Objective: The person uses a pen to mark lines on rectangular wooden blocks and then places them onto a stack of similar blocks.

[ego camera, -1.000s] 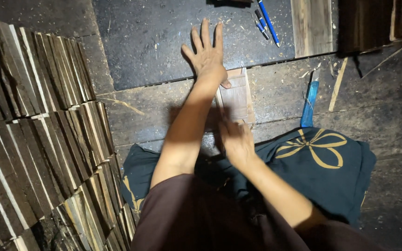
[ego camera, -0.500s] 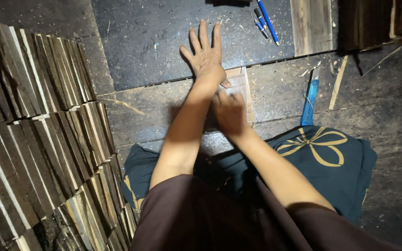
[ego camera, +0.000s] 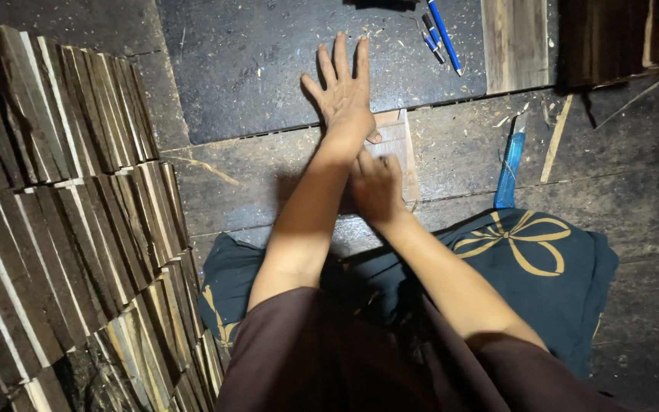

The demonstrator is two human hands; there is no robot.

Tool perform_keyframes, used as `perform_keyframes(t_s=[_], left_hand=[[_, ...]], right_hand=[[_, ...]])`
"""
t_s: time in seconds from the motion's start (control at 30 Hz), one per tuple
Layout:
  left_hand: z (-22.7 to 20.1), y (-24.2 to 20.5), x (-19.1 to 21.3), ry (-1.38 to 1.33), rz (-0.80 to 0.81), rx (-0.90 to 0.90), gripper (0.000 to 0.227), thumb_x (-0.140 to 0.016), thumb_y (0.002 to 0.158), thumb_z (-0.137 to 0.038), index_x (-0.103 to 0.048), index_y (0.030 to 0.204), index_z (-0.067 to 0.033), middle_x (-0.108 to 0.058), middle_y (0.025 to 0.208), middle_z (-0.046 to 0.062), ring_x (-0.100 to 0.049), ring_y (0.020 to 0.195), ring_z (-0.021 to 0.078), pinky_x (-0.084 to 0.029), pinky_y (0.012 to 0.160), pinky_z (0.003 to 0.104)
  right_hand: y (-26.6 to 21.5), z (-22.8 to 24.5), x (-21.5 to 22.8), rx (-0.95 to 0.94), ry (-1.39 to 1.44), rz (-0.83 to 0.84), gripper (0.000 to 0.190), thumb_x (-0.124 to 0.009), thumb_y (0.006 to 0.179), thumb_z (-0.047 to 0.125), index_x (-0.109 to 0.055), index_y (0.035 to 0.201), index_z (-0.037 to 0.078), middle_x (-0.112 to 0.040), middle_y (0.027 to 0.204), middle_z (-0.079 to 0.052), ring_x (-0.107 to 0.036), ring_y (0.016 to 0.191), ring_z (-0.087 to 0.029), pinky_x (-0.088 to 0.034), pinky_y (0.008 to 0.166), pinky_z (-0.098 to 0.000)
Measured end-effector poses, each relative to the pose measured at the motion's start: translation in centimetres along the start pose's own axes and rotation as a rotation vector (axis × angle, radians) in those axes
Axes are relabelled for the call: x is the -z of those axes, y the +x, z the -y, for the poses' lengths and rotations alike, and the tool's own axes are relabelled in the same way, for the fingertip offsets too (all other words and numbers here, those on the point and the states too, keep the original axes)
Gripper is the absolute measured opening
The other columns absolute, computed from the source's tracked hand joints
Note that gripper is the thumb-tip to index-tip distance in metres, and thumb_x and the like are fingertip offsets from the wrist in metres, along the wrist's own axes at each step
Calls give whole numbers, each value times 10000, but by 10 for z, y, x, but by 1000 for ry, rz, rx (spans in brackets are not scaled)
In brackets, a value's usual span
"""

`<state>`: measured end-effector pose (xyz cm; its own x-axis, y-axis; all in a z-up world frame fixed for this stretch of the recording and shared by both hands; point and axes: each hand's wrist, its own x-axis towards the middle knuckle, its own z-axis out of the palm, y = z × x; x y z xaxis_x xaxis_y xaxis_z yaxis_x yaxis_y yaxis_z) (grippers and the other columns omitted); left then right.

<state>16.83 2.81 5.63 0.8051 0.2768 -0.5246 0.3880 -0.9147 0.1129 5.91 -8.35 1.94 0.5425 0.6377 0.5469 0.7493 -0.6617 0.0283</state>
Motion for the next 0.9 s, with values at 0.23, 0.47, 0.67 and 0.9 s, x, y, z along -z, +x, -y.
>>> perform_keyframes(t_s=[0.23, 0.47, 0.67, 0.9], left_hand=[[3, -1, 0, 3, 41, -3, 1527, -990, 657, -251, 188, 1627, -245, 281, 1656, 154, 164, 1557, 430, -58, 1199, 719], [4, -19, -9, 6, -87, -52, 1494, -1014, 633, -383, 71, 1646, -215, 158, 1681, 171, 102, 1547, 430, -66, 1187, 723], [15, -48, -88, -101, -619, -351, 659, -661, 723, 61, -570, 1333, -173, -516, 1355, 99, -475, 1285, 299, -284, 1084, 591], [26, -98, -141, -67, -860, -591, 458, -734, 842, -191, -610, 1264, -62, -546, 1377, 81, -547, 1285, 204, -362, 1077, 466]], right_hand=[[-65, 5, 54, 29, 167, 297, 357, -596, 883, 38, -669, 1229, -11, -638, 1365, -262, -711, 875, -328, -443, 727, -428], [-92, -11, 126, -338, 662, 394, 83, -606, 842, -3, -622, 913, 39, -624, 858, -112, -624, 766, -276, -511, 746, -379], [-78, -52, 119, -658, 777, 81, 75, -742, 928, 32, -765, 996, 10, -757, 1031, -176, -731, 1015, -338, -552, 934, -406], [-79, -75, 82, -908, 818, -29, 92, -835, 892, 33, -789, 969, 55, -778, 963, -159, -741, 1000, -280, -556, 829, -364]])
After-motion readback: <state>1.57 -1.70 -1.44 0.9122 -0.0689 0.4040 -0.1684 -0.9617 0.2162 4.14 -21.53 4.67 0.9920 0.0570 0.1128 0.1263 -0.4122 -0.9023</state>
